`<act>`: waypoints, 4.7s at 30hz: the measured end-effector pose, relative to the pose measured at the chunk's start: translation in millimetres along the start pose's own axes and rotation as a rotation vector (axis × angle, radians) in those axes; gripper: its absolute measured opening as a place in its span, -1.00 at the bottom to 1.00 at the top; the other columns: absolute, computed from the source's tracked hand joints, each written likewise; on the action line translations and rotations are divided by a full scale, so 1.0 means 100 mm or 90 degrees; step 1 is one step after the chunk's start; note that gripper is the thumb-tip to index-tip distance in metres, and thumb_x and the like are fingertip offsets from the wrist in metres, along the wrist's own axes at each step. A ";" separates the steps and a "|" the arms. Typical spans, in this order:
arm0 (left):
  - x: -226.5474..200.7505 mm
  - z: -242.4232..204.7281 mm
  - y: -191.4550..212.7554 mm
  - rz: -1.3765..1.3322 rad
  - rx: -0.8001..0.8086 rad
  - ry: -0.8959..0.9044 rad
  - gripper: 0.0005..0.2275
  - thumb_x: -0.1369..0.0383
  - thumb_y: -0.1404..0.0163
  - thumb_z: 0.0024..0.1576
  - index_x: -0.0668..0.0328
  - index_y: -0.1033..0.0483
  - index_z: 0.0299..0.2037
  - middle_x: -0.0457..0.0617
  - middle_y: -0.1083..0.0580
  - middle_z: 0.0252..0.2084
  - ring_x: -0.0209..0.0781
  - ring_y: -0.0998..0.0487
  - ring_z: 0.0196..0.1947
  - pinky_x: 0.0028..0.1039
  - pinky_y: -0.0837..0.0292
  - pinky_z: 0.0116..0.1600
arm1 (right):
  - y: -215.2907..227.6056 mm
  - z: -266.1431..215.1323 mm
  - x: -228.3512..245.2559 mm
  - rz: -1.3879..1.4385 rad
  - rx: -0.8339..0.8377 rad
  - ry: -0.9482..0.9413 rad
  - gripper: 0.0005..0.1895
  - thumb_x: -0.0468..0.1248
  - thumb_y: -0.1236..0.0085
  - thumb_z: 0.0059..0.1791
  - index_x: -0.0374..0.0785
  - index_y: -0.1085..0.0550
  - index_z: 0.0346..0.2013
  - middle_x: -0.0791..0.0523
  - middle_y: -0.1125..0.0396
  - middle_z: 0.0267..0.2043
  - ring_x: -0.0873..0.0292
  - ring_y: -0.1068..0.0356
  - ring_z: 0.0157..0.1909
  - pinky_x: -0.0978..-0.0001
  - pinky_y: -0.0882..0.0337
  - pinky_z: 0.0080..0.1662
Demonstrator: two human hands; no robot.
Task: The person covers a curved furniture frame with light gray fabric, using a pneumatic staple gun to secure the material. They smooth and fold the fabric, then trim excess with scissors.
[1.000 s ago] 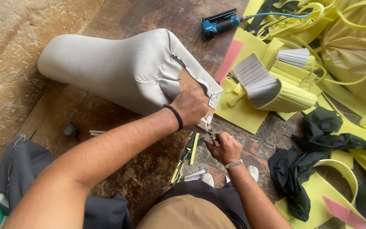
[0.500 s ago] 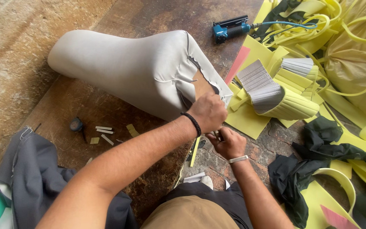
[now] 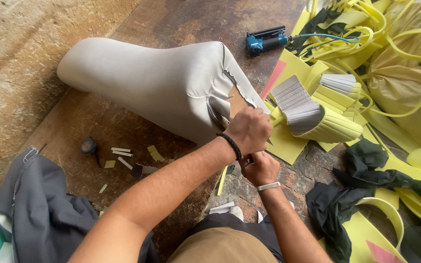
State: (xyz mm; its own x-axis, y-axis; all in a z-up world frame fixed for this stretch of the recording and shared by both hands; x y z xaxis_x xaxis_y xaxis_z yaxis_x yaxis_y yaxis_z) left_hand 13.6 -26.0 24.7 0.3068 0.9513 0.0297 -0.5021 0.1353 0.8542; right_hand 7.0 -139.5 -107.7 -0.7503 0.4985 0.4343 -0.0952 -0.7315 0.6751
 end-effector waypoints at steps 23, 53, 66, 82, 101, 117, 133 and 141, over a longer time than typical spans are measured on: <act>-0.21 0.06 0.18 -0.061 -0.057 0.031 -0.93 0.47 -0.16 -0.18 0.10 -0.51 -0.62 -0.06 -0.50 -0.50 -0.13 -0.56 -0.43 -0.31 -0.45 -0.36 | 0.04 -0.08 0.26 -0.029 0.093 -0.077 -0.74 -0.09 -0.32 -0.11 -0.21 -0.52 -0.48 0.02 -0.41 -0.58 -0.04 -0.46 -0.52 0.12 -0.41 -0.46; 1.27 0.46 0.88 -0.152 0.516 -0.171 -0.92 0.36 -0.26 -0.17 0.02 -0.71 -0.46 -0.15 -0.56 -0.28 -0.15 -0.44 -0.01 -0.36 -0.40 0.04 | 0.72 -0.42 0.82 0.042 0.271 -0.324 -0.54 0.13 -0.32 -0.19 -0.17 -0.40 -0.48 0.07 -0.36 -0.57 -0.04 -0.42 -0.47 0.07 -0.38 -0.38; 1.31 0.38 0.93 -0.149 0.433 -0.189 -0.96 0.29 -0.27 -0.21 -0.13 -0.70 -0.57 -0.32 -0.56 -0.37 -0.29 -0.43 -0.06 -0.39 -0.24 0.14 | 0.59 -0.02 1.17 -0.019 0.345 -0.399 -0.44 0.24 -0.29 -0.16 -0.18 -0.37 -0.56 0.10 -0.34 -0.65 0.04 -0.44 -0.57 0.11 -0.42 -0.42; 1.38 0.38 0.91 -0.248 0.381 -0.006 -0.93 0.33 -0.33 -0.15 -0.05 -0.69 -0.56 -0.21 -0.55 -0.40 -0.29 -0.46 -0.08 -0.42 -0.42 0.01 | 0.80 -0.20 1.33 0.009 0.342 -0.419 -0.40 0.25 -0.30 -0.19 -0.23 -0.38 -0.58 0.02 -0.33 -0.64 -0.05 -0.41 -0.50 0.06 -0.36 -0.36; 1.42 0.36 0.90 -0.167 0.227 -0.081 -0.94 0.29 -0.30 -0.08 -0.05 -0.68 -0.52 -0.23 -0.59 -0.42 -0.18 -0.49 -0.17 -0.26 -0.33 0.03 | 0.78 0.04 1.33 0.280 0.380 -0.575 -0.44 0.18 -0.34 -0.17 -0.29 -0.47 -0.52 -0.01 -0.28 -0.63 0.02 -0.26 -0.56 0.11 -0.28 -0.41; 1.56 0.28 1.03 -0.325 0.089 0.137 -0.95 0.37 -0.20 0.07 0.08 -0.65 -0.41 -0.13 -0.59 -0.41 -0.16 -0.53 -0.31 -0.30 -0.43 -0.15 | 0.48 -0.68 1.16 1.162 0.379 -0.617 -0.50 0.15 -0.19 0.00 -0.21 -0.39 -0.49 0.22 -0.25 -0.62 0.28 -0.30 -0.63 0.49 -0.29 -0.57; 1.57 0.18 1.01 -0.398 0.078 0.151 -0.96 0.47 -0.22 0.04 0.15 -0.62 -0.40 -0.10 -0.57 -0.39 -0.23 -0.56 -0.32 -0.39 -0.47 -0.21 | -0.16 -0.40 2.22 1.982 0.246 -0.311 -0.42 0.30 0.07 0.03 -0.20 -0.30 -0.26 0.18 -0.21 -0.48 0.26 -0.45 -0.37 0.45 -0.54 -0.29; 1.56 0.12 0.99 -0.408 0.044 0.143 -0.93 0.55 -0.20 0.07 0.19 -0.60 -0.38 -0.09 -0.56 -0.36 -0.25 -0.57 -0.30 -0.45 -0.51 -0.20 | -0.27 0.02 2.44 2.053 0.095 -0.505 -0.46 0.23 -0.01 0.00 -0.20 -0.33 -0.43 0.15 -0.27 -0.55 0.19 -0.45 -0.45 0.53 -0.49 -0.45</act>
State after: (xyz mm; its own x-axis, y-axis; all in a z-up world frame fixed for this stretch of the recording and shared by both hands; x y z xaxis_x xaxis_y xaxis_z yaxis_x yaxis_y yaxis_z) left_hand 21.7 132.2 120.1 0.3466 0.7252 -0.5950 -0.2227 0.6798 0.6988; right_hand -172.0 3.2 -18.9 0.7816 -0.3237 -0.5332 -0.3392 0.4969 -0.7988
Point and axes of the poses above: each hand's wrist, its own z-axis towards the middle knuckle, its own y-axis out of the back of the hand, x = y × z, the point moved 2 cm from there along z, towards the middle knuckle
